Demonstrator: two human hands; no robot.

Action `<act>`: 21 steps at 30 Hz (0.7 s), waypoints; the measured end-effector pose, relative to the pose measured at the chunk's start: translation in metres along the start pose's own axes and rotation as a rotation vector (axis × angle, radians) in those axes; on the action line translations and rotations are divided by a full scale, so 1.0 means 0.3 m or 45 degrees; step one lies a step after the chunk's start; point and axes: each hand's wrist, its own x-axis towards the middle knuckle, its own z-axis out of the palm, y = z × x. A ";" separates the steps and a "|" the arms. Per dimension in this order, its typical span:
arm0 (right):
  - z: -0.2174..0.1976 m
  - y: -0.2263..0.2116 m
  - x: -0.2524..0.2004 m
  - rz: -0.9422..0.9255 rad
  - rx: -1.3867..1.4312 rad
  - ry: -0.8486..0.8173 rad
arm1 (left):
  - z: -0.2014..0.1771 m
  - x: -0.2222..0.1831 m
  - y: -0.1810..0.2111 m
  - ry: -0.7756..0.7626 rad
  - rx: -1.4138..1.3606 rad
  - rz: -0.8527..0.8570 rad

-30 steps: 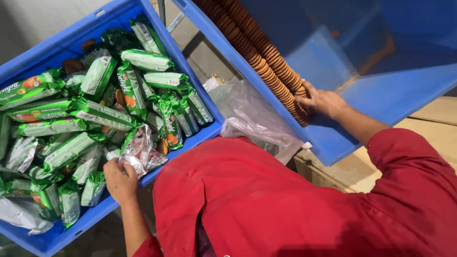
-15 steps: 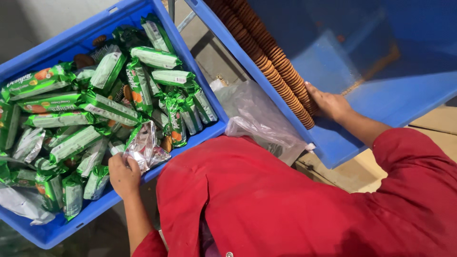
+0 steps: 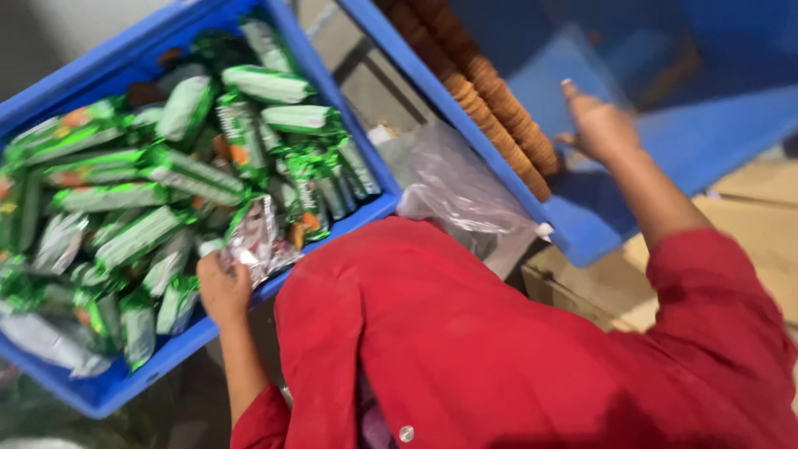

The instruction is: The person repeatedly picks green-wrapped packages from a blue bin, opens them by hand, removes stacks of round cookies, and places the cookies into a second blue bin while discarding the wrappers. The process continues with multiple packages throughout the clip.

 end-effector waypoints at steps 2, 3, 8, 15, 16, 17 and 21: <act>-0.165 -0.083 -0.017 -0.303 0.369 0.730 | -0.001 0.010 0.002 -0.009 -0.087 -0.075; -0.250 -0.138 -0.048 -0.269 0.506 0.883 | 0.004 0.023 0.010 0.067 -0.104 -0.051; -0.403 -0.561 -0.174 -0.436 1.918 0.567 | 0.061 0.151 0.022 0.048 -0.010 0.058; -0.168 -1.400 -0.002 -1.003 1.205 0.334 | 0.193 0.241 -0.002 -0.321 -0.112 -0.107; -0.125 -1.506 0.021 -1.090 1.052 0.506 | 0.205 0.241 -0.015 -0.278 -0.244 -0.072; -0.083 -1.582 0.037 -1.073 0.988 0.569 | 0.215 0.240 -0.026 -0.235 -0.376 -0.038; 0.076 -1.754 0.105 -0.865 0.653 0.482 | 0.175 0.205 -0.043 -0.609 -0.943 -0.458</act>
